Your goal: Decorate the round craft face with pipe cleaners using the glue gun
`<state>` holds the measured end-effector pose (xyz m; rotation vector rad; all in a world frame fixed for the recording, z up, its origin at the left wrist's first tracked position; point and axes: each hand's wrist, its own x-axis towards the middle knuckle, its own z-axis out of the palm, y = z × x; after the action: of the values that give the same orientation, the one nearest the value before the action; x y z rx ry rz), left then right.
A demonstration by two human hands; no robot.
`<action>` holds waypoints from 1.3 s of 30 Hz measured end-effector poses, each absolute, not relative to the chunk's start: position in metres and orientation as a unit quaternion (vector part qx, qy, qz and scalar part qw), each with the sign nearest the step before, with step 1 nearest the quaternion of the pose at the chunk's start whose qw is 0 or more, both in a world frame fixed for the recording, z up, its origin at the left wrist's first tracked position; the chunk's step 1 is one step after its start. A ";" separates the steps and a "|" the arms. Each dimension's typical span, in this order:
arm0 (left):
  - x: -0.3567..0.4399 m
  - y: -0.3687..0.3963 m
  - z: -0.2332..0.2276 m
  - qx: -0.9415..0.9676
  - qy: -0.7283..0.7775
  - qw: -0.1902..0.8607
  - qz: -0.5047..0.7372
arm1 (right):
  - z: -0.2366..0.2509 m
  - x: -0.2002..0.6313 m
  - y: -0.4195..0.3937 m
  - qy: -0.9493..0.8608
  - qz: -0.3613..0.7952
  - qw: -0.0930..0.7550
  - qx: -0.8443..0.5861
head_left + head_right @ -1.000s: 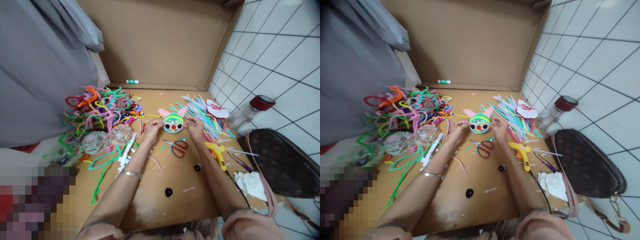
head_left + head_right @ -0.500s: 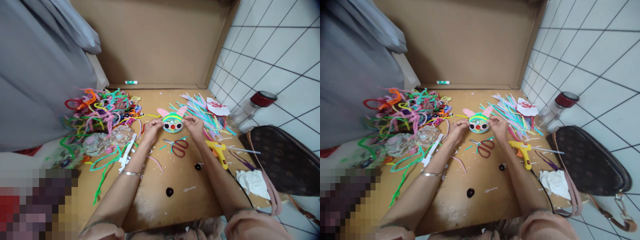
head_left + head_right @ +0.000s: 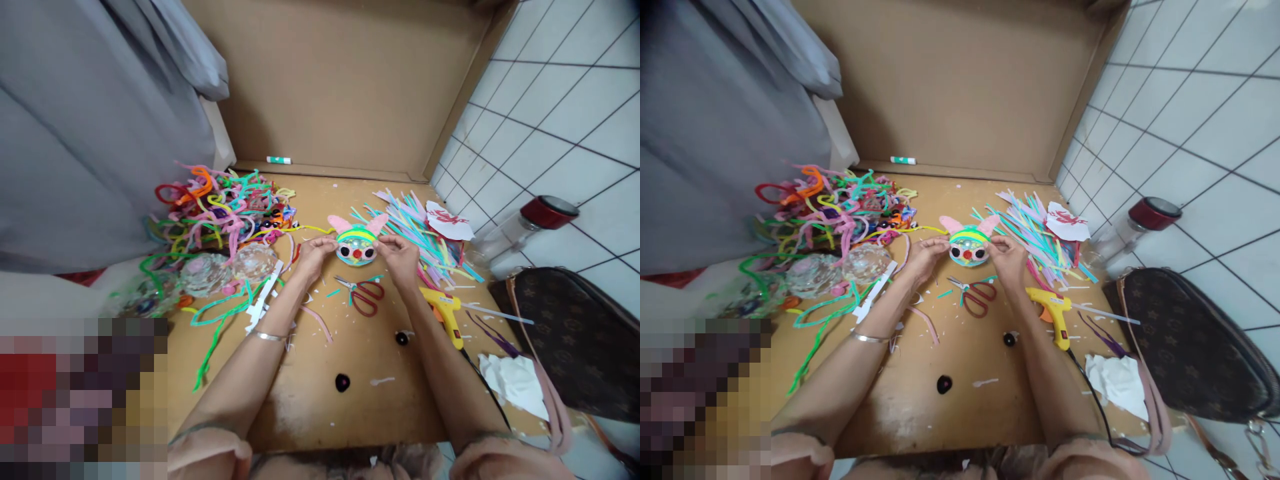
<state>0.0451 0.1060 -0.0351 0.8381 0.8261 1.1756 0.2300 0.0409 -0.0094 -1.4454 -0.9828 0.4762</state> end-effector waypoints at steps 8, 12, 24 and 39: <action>0.046 0.107 -0.036 0.361 0.370 0.681 0.519 | -0.008 0.229 0.041 -0.427 0.203 0.615 -0.631; 0.047 0.108 -0.037 0.367 0.372 0.678 0.518 | -0.009 0.229 0.041 -0.430 0.201 0.611 -0.633; 0.047 0.109 -0.034 0.373 0.377 0.682 0.504 | -0.009 0.228 0.040 -0.429 0.203 0.614 -0.631; 0.046 0.113 -0.031 0.402 0.395 0.675 0.476 | -0.007 0.225 0.038 -0.437 0.196 0.607 -0.634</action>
<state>0.0464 0.1135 -0.0305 0.9044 0.8891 1.0701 0.2251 0.0384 -0.0066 -1.4659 -1.0109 0.4520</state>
